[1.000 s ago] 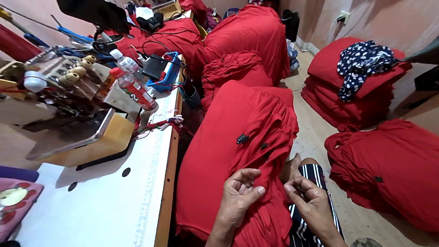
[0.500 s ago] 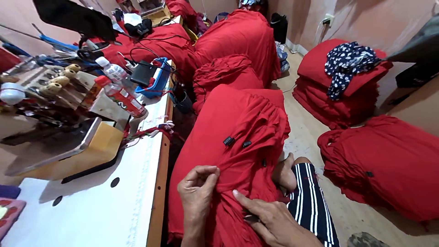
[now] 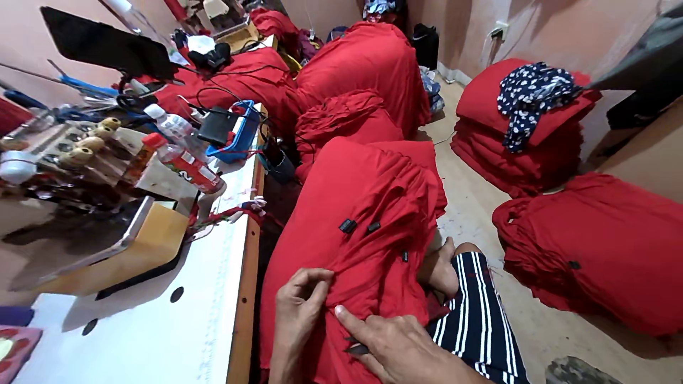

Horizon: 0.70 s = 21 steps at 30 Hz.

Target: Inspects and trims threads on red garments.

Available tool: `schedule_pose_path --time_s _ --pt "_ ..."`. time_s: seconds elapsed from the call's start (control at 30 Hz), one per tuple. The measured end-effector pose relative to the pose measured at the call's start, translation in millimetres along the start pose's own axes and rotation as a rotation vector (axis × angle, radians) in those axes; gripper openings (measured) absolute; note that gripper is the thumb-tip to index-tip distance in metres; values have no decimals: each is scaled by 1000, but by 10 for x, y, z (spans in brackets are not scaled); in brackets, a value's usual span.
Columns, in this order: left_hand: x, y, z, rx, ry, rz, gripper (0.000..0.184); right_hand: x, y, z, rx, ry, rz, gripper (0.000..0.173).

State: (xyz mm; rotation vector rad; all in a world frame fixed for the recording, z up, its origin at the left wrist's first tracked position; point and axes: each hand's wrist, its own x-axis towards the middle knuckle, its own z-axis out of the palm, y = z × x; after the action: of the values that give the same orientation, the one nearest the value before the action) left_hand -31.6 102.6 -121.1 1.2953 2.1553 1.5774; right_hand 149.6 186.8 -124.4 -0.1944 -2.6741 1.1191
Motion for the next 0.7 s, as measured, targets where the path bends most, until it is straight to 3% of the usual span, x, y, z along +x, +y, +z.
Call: schedule_pose_path --time_s 0.07,0.13,0.23,0.33,0.4,0.5,0.6,0.7 --pt "68 146 -68 165 -67 41 16 -6 -29 0 -38 -6 9 51" --pt "171 410 -56 303 -106 200 21 2 -29 -5 -51 -8 5 49" --pt "330 882 169 161 -252 405 19 -3 -53 -8 -66 8 30 43" --pt "502 1173 605 -184 -723 286 21 -2 -194 -96 -105 -115 175 33" --pt "623 1050 924 -224 -953 153 23 -98 -161 15 -197 52 67 22" --pt "674 656 1111 -15 -923 73 27 -171 -182 -12 -188 26 109 21" --pt "706 475 997 -76 -820 -59 26 -229 -60 24 -135 96 40 34" --pt "692 350 867 -39 -814 54 30 -323 6 -72 -27 152 -5 48"
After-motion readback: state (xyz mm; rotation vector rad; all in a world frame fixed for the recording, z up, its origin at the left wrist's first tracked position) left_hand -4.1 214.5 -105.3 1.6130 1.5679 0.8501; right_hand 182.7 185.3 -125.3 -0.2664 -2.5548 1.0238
